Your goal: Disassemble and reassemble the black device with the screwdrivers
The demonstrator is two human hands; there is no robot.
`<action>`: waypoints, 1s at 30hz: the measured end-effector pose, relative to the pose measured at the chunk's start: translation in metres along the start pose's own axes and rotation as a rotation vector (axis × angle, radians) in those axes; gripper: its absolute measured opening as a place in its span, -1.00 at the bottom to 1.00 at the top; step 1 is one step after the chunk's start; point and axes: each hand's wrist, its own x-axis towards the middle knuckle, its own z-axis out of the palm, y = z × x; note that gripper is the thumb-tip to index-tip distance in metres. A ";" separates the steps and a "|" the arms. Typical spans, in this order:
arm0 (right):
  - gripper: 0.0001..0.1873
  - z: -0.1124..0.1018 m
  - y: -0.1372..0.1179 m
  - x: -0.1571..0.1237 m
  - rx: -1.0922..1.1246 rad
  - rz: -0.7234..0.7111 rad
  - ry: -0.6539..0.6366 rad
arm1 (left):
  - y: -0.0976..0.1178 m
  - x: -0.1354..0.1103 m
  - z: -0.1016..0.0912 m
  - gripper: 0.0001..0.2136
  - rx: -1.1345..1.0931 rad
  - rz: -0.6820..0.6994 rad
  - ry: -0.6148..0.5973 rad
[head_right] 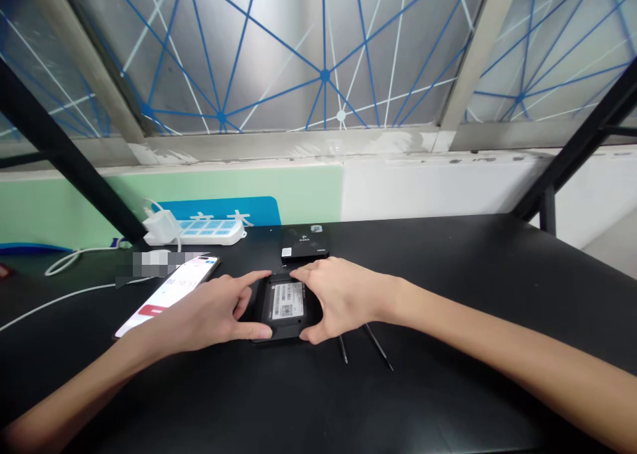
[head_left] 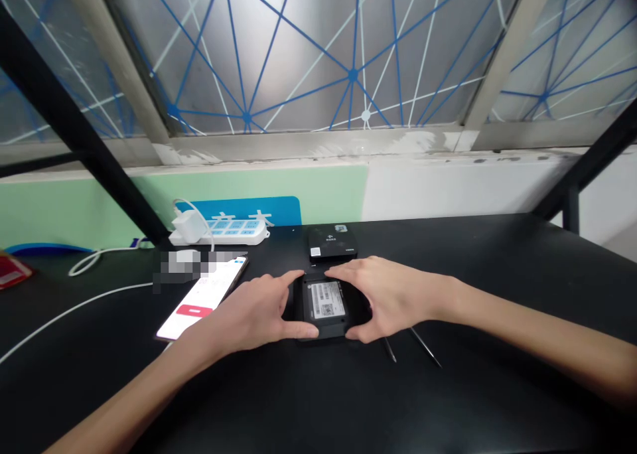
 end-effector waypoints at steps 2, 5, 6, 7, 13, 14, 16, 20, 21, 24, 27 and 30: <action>-0.18 -0.001 0.003 -0.001 0.017 0.009 -0.013 | 0.001 0.001 0.000 -0.09 -0.005 -0.006 -0.018; -0.16 0.000 0.005 -0.003 0.040 0.047 -0.029 | 0.002 0.002 0.000 -0.07 0.007 -0.020 -0.036; -0.14 0.001 0.006 -0.004 0.039 0.059 -0.028 | 0.002 0.002 0.000 -0.07 0.014 -0.020 -0.038; -0.11 0.002 0.006 -0.004 0.037 0.067 -0.025 | 0.003 0.002 0.000 -0.08 0.022 -0.017 -0.036; -0.02 0.016 0.009 -0.006 0.025 0.060 -0.009 | 0.002 0.003 0.000 -0.03 0.078 -0.011 -0.072; -0.01 0.017 0.009 -0.006 0.023 0.056 -0.009 | 0.002 0.004 0.000 -0.02 0.086 -0.018 -0.078; -0.02 0.018 0.010 -0.006 0.018 0.052 -0.017 | 0.001 0.005 0.000 -0.02 0.086 -0.029 -0.087; -0.04 0.016 0.010 -0.006 0.018 0.042 -0.013 | 0.000 0.005 0.001 -0.04 0.051 -0.020 -0.070; -0.04 0.015 0.011 -0.006 0.021 0.039 -0.006 | 0.000 0.004 0.001 -0.05 0.041 -0.018 -0.060; 0.00 0.014 0.011 -0.005 0.018 0.047 0.005 | 0.000 0.003 -0.001 -0.08 0.018 -0.028 -0.040; 0.04 0.015 0.010 -0.004 0.008 0.052 0.014 | 0.000 0.002 -0.003 -0.10 -0.003 -0.029 -0.048; 0.04 0.018 0.009 -0.004 0.007 0.036 0.032 | -0.001 0.002 -0.005 -0.11 -0.021 -0.020 -0.067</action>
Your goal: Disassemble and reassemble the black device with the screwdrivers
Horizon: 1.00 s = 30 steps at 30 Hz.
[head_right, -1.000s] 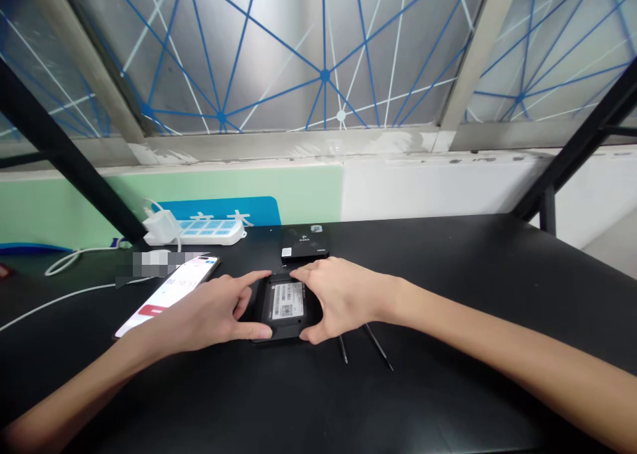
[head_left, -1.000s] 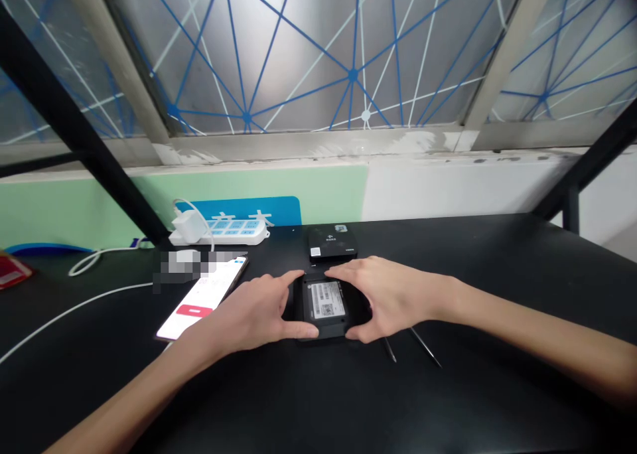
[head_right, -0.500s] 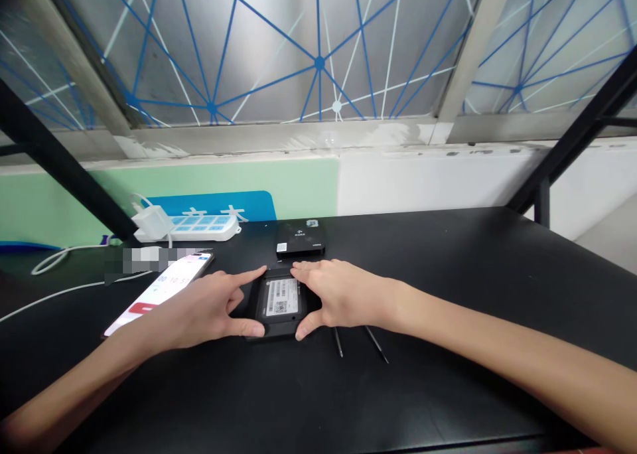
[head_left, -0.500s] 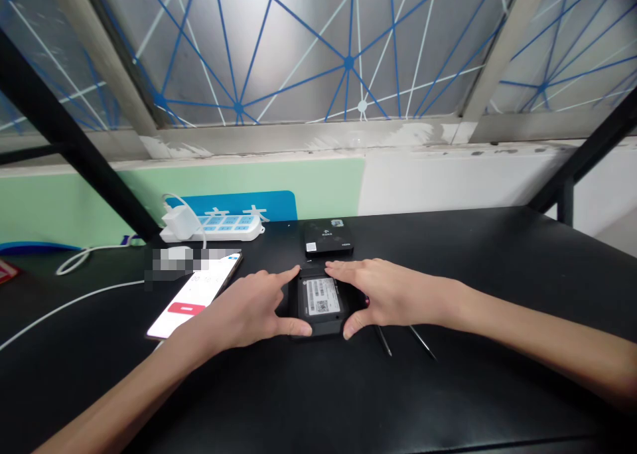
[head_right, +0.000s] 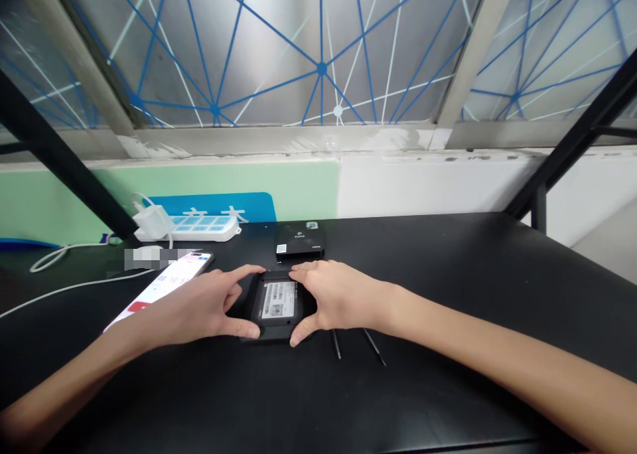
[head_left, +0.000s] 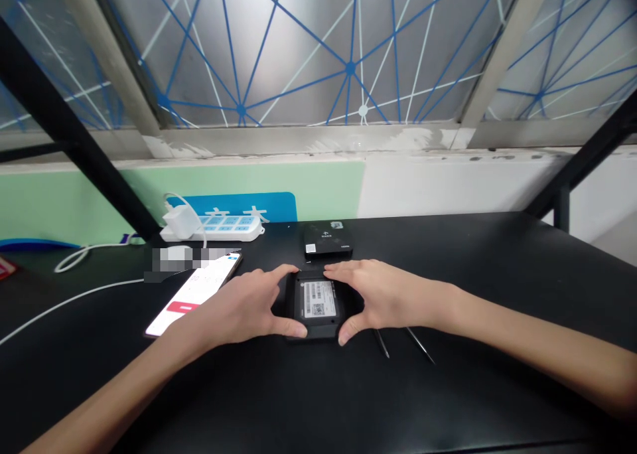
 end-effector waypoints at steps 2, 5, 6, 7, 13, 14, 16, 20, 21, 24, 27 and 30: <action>0.03 0.000 -0.001 0.000 0.009 -0.018 0.007 | -0.001 -0.001 -0.001 -0.11 -0.006 -0.003 -0.005; -0.01 -0.006 0.000 -0.001 0.011 -0.042 -0.004 | -0.003 -0.002 -0.001 -0.10 -0.012 -0.002 -0.011; -0.05 -0.009 0.001 -0.001 0.006 -0.049 -0.002 | -0.003 -0.002 -0.001 -0.10 -0.015 0.005 -0.012; -0.11 -0.013 0.002 -0.002 0.003 -0.049 0.014 | -0.003 -0.002 0.000 -0.10 -0.022 0.016 -0.012; -0.42 -0.025 0.025 -0.012 -0.080 -0.069 0.152 | -0.001 0.000 0.005 -0.15 -0.118 0.057 -0.044; -0.39 -0.024 0.030 -0.016 -0.068 -0.058 0.164 | -0.002 0.000 0.006 -0.15 -0.131 0.057 -0.047; -0.30 -0.019 0.039 -0.023 -0.030 -0.040 0.168 | -0.002 0.000 0.005 -0.15 -0.146 0.061 -0.055; -0.11 -0.007 0.049 -0.033 0.030 -0.032 0.142 | -0.005 -0.002 -0.003 -0.14 -0.151 0.076 -0.097; -0.10 -0.005 0.050 -0.034 0.027 -0.036 0.129 | -0.005 -0.003 -0.005 -0.14 -0.149 0.076 -0.112; -0.10 -0.001 0.051 -0.033 0.041 -0.045 0.101 | -0.005 -0.005 -0.010 -0.11 -0.151 0.065 -0.156; -0.14 0.003 0.051 -0.032 0.087 -0.035 0.113 | -0.005 -0.006 -0.011 -0.11 -0.158 0.061 -0.170; -0.17 0.007 0.052 -0.031 0.125 -0.019 0.144 | -0.006 -0.006 -0.010 -0.12 -0.158 0.066 -0.160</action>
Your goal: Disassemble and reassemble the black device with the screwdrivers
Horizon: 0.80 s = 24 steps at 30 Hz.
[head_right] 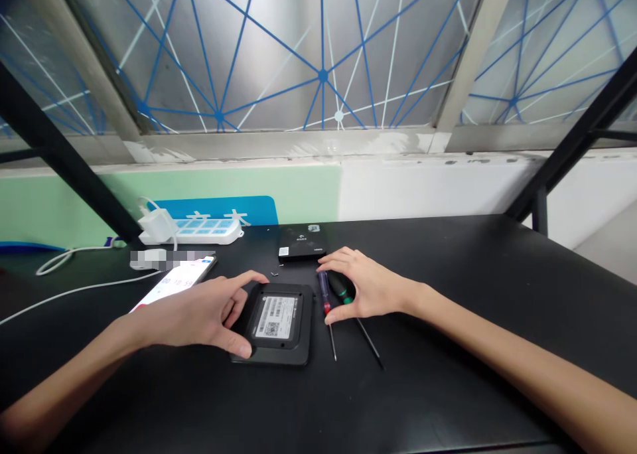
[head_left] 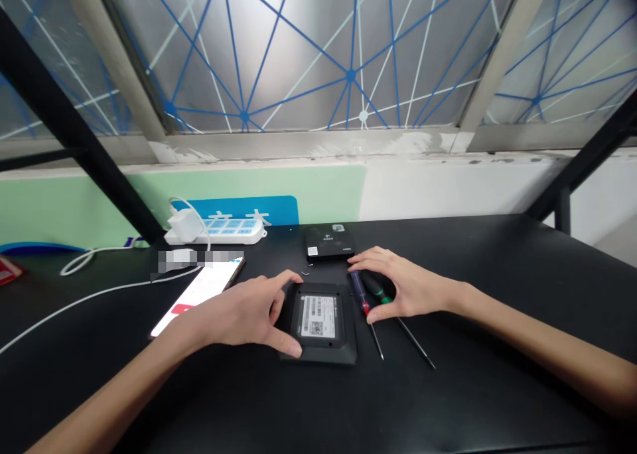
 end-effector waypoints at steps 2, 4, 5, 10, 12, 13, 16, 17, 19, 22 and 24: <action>-0.17 0.004 0.001 0.000 0.037 0.014 0.025 | -0.001 0.001 0.000 -0.11 -0.003 0.000 0.003; -0.16 0.007 0.001 -0.001 0.088 0.046 0.069 | -0.001 0.001 0.000 -0.10 -0.011 -0.005 0.003; -0.16 0.009 0.001 0.000 0.121 0.064 0.099 | -0.001 0.002 0.000 -0.10 -0.016 -0.010 0.003; -0.23 0.016 -0.007 0.002 0.354 0.111 0.261 | -0.001 0.003 0.000 -0.10 -0.030 -0.007 0.010; -0.28 0.017 -0.010 0.003 0.421 0.148 0.317 | -0.002 0.004 0.001 -0.10 -0.022 -0.003 0.018; -0.29 0.018 -0.012 0.003 0.449 0.165 0.335 | -0.003 0.004 0.001 -0.10 -0.016 -0.005 0.025; -0.31 0.018 -0.014 0.004 0.532 0.203 0.372 | -0.003 0.005 0.004 -0.12 0.004 -0.011 0.048; -0.31 0.018 -0.014 0.004 0.566 0.216 0.385 | -0.003 0.005 0.004 -0.12 0.011 -0.013 0.055; -0.30 0.018 -0.014 0.004 0.653 0.247 0.421 | -0.002 0.005 0.005 -0.14 0.023 -0.016 0.067; -0.36 0.019 -0.012 0.004 0.807 0.300 0.484 | -0.001 0.005 0.006 -0.14 0.035 -0.014 0.071; -0.43 0.020 -0.010 0.004 0.889 0.330 0.531 | -0.001 0.005 0.007 -0.13 0.042 -0.017 0.066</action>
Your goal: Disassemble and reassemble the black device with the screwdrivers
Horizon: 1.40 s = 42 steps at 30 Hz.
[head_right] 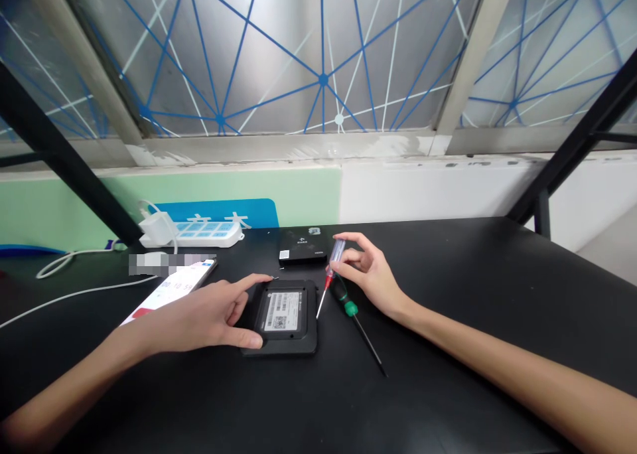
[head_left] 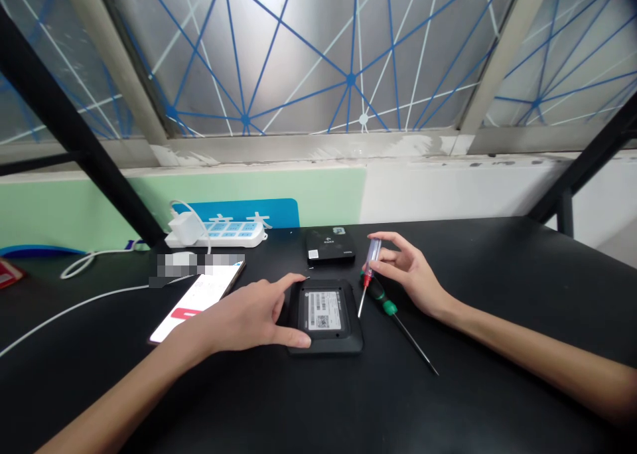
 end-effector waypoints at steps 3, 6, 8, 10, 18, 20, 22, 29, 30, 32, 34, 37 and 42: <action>-0.52 0.000 0.005 0.002 0.078 0.005 0.082 | -0.001 0.001 0.001 -0.11 0.006 -0.014 -0.012; -0.61 0.001 0.010 0.005 0.103 -0.002 0.178 | -0.002 0.001 0.001 -0.11 0.003 -0.021 -0.013; -0.63 0.001 0.011 0.006 0.101 0.000 0.220 | -0.001 0.001 0.000 -0.11 0.006 -0.019 -0.010; -0.63 0.001 0.012 0.006 0.088 0.006 0.235 | 0.000 0.000 -0.001 -0.13 0.004 -0.018 -0.014; -0.63 0.003 0.011 0.006 0.041 0.010 0.199 | -0.001 -0.001 0.000 -0.22 0.001 -0.037 0.020; -0.64 0.003 0.012 0.006 0.034 0.008 0.172 | 0.000 0.000 0.002 -0.26 0.031 -0.047 0.045; -0.64 0.002 0.013 0.005 0.023 0.008 0.146 | 0.001 0.001 0.003 -0.28 0.059 -0.054 0.052; -0.69 0.002 0.015 0.006 -0.173 -0.117 0.167 | 0.003 0.001 0.005 -0.26 0.083 -0.083 0.072; -0.71 0.003 0.015 0.006 -0.208 -0.140 0.174 | 0.003 0.001 0.005 -0.26 0.083 -0.079 0.076; -0.74 0.005 0.014 0.006 -0.272 -0.178 0.177 | 0.002 0.001 0.006 -0.26 0.081 -0.068 0.079; -0.78 0.007 0.014 0.007 -0.318 -0.203 0.175 | 0.001 0.001 0.006 -0.28 0.070 -0.052 0.078; -0.80 0.008 0.014 0.009 -0.343 -0.212 0.174 | 0.000 0.001 0.006 -0.31 0.042 -0.030 0.065; -0.81 0.010 0.011 0.021 -0.320 -0.201 0.166 | 0.000 0.003 0.006 -0.32 0.028 -0.045 0.054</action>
